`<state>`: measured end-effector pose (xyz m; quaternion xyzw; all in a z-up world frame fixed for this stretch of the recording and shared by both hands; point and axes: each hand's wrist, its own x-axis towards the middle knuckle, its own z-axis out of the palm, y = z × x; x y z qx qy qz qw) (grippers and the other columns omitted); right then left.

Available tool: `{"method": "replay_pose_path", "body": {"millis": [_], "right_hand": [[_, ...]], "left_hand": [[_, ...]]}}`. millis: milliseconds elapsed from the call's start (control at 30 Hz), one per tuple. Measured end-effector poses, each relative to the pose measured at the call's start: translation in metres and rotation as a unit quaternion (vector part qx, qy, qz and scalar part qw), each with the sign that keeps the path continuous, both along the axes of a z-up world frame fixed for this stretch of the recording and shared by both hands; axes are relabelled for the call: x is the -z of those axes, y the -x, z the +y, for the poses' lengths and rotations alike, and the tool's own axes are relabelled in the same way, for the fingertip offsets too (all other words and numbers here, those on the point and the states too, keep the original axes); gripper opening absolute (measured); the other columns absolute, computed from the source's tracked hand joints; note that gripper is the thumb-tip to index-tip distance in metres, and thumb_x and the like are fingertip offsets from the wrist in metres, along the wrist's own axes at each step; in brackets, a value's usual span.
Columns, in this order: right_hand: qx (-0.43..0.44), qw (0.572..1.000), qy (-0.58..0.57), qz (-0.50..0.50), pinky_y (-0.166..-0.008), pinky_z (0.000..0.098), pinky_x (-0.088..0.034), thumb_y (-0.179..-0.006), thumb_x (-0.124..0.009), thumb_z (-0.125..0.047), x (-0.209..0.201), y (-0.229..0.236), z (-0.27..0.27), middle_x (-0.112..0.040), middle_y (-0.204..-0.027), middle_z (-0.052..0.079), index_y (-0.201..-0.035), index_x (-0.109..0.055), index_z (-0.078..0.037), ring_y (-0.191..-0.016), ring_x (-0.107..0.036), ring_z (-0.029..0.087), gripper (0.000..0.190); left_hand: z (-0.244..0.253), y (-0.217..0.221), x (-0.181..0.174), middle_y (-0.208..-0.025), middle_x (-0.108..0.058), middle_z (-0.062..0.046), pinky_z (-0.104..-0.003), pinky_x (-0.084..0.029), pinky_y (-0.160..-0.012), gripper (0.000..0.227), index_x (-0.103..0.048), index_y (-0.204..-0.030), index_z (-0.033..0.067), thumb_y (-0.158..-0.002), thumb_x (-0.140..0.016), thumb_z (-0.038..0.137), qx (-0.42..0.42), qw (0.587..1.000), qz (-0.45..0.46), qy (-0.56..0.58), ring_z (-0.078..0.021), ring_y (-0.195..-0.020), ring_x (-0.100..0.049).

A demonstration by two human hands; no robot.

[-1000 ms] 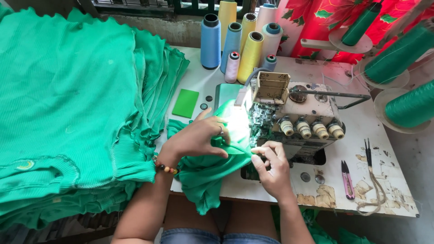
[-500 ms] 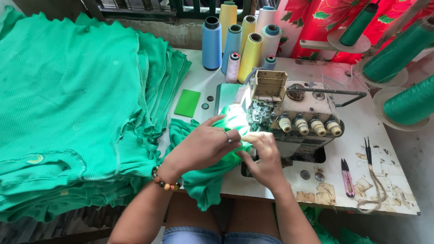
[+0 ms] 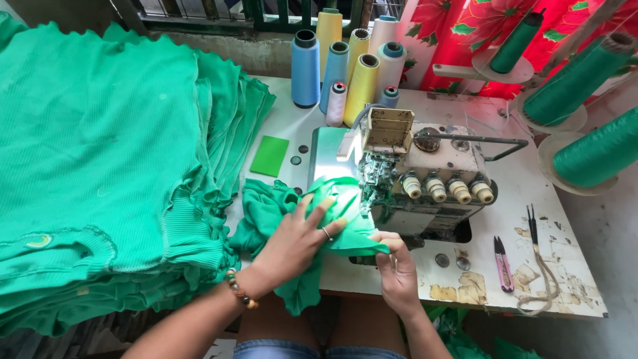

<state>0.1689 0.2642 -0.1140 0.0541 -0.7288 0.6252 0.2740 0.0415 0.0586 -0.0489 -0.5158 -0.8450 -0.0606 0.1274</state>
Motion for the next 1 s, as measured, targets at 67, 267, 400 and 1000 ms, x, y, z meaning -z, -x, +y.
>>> {"method": "replay_pose_path", "body": {"millis": [67, 267, 400, 1000], "right_hand": [[0.01, 0.996, -0.081, 0.044, -0.099, 0.0397, -0.051, -0.109, -0.049, -0.025, -0.001, 0.006, 0.007, -0.063, -0.117, 0.008, -0.113, -0.058, -0.01, -0.112, -0.063, 0.024, 0.018], [0.106, 0.914, -0.331, 0.208, -0.104, 0.0556, -0.049, -0.106, -0.051, -0.013, 0.002, 0.03, 0.004, -0.066, -0.112, 0.01, -0.11, -0.056, -0.007, -0.115, -0.063, 0.037, 0.009], [0.193, 0.868, -0.378, 0.26, -0.086, 0.0414, -0.05, -0.105, -0.054, -0.016, 0.025, 0.033, 0.003, -0.069, -0.112, 0.006, -0.105, -0.061, -0.007, -0.096, -0.06, 0.029, 0.011], [0.177, 0.873, -0.351, 0.289, -0.079, 0.0421, -0.054, -0.107, -0.052, -0.022, 0.045, 0.023, 0.004, -0.069, -0.112, 0.014, -0.112, -0.056, -0.005, -0.087, -0.06, 0.03, 0.017]], "left_hand": [[-0.004, 0.001, -0.024, -0.145, -0.036, -0.017, -0.046, -0.058, -0.051, 0.08, -0.047, -0.144, 0.0263, -0.075, -0.059, -0.012, -0.004, 0.999, -0.037, 0.038, -0.046, -0.114, -0.046], [-0.006, 0.043, -0.02, -0.15, -0.042, -0.007, -0.044, -0.047, -0.068, 0.065, -0.05, -0.142, 0.0334, -0.086, -0.063, 0.003, 0.005, 0.991, 0.135, 0.002, -0.0316, -0.115, -0.048], [0.0, 0.034, -0.02, -0.154, -0.039, -0.01, -0.077, -0.011, -0.116, 0.103, -0.034, -0.157, 0.033, -0.065, -0.066, -0.003, 0.036, 0.997, 0.018, 0.073, -0.0447, -0.156, -0.002], [0.037, 0.012, -0.012, -0.128, -0.064, -0.001, -0.059, -0.037, -0.101, 0.051, -0.062, -0.137, 0.0254, -0.089, -0.062, 0.007, 0.158, 0.987, -0.011, -0.029, -0.0306, -0.126, -0.055]]}}
